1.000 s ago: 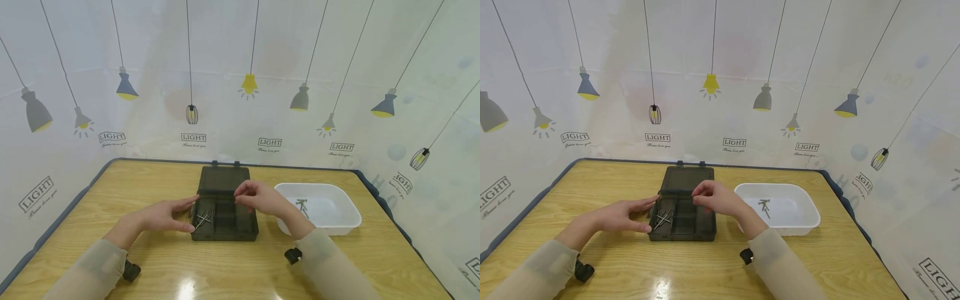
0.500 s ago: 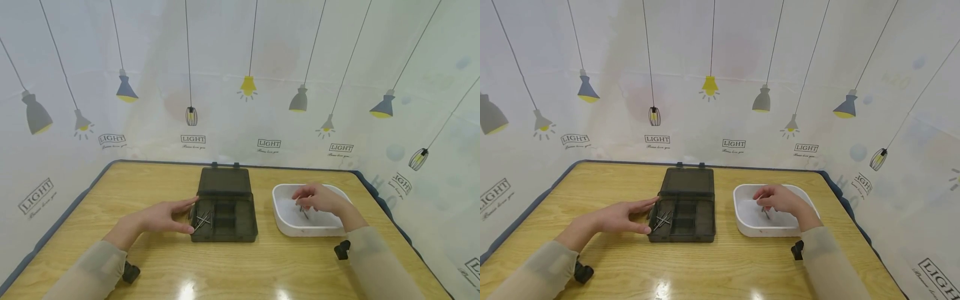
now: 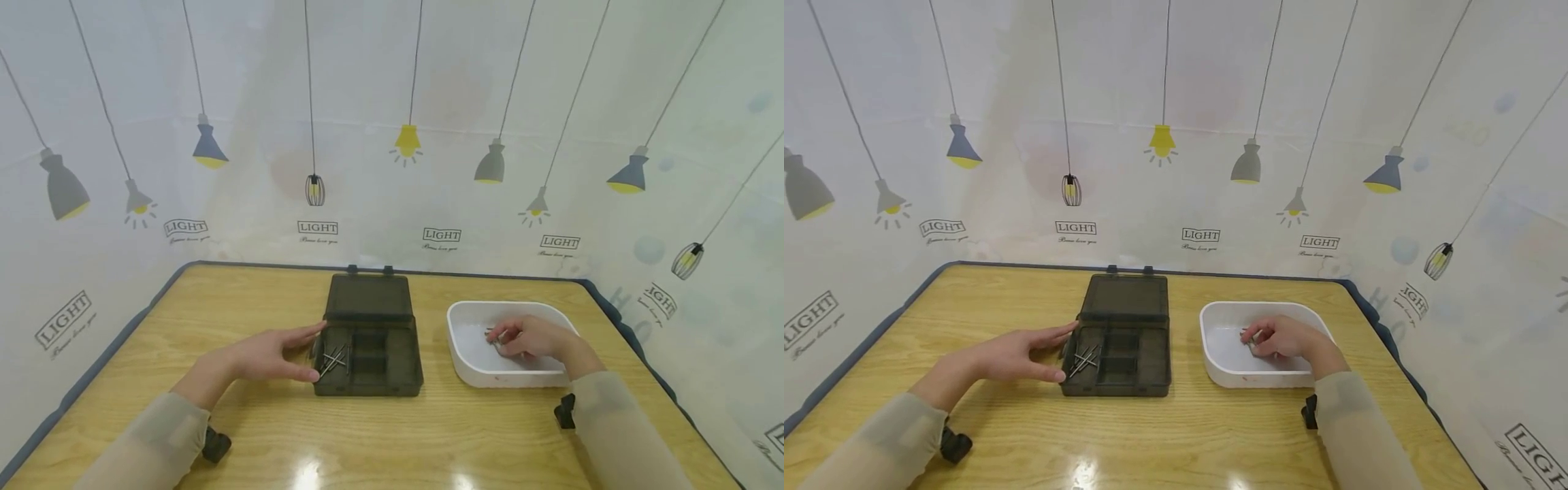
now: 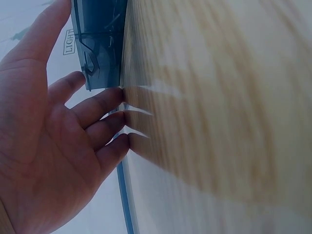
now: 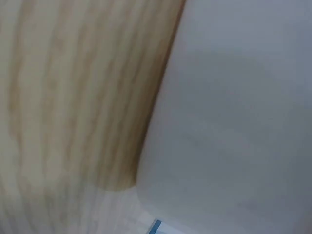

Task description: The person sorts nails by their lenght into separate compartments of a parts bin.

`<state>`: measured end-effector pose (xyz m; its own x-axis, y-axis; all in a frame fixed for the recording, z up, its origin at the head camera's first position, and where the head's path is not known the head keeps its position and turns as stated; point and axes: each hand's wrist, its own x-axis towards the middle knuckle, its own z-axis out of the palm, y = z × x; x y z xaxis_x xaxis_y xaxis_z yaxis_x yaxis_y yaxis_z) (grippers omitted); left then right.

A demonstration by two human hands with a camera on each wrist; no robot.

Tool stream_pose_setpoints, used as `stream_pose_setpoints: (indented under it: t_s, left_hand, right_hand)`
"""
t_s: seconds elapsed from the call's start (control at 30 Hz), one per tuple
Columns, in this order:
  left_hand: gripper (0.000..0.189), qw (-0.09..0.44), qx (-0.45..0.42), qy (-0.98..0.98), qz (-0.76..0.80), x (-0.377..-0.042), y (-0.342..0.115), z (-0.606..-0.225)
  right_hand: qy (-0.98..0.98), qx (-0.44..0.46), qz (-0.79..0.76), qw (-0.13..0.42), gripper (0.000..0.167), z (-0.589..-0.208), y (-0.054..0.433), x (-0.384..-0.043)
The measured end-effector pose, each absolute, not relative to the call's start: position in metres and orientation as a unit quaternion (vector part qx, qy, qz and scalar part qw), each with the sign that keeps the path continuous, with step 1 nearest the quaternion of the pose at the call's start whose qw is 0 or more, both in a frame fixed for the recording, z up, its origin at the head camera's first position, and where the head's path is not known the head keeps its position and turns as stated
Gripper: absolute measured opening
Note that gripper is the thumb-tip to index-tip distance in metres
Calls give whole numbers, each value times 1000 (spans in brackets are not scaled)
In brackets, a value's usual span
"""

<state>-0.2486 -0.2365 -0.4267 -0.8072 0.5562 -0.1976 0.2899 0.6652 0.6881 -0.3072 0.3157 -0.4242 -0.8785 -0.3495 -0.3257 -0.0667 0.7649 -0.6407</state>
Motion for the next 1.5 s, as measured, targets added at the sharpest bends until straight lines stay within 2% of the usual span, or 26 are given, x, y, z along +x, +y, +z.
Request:
stream_pose_setpoints:
  t_s: [0.17,0.37,0.7,1.0,1.23,1.5]
  left_hand:
    - [104,202,238,889,334,-248,-237,-426]
    - [104,201,239,890,331,-249,-237,-426]
    - [104,199,241,890,331,-250,-237,-428]
    - [104,199,240,893,325,-249,-236,-427]
    - [104,198,242,892,325,-248,-236,-427]
    - [104,200,238,893,326,-248,-235,-426]
  right_hand:
    - [922,-113,-312,197,25,-428,315,-309]
    - [932,-127,-292,174,16,-431,312,-310]
    - [934,-120,-285,177,5,-430,313,-312]
    - [934,-130,-285,171,7,-430,312,-309]
    - [935,-144,-290,146,11,-424,309,-305]
    - [917,-164,-337,137,21,-421,301,-304]
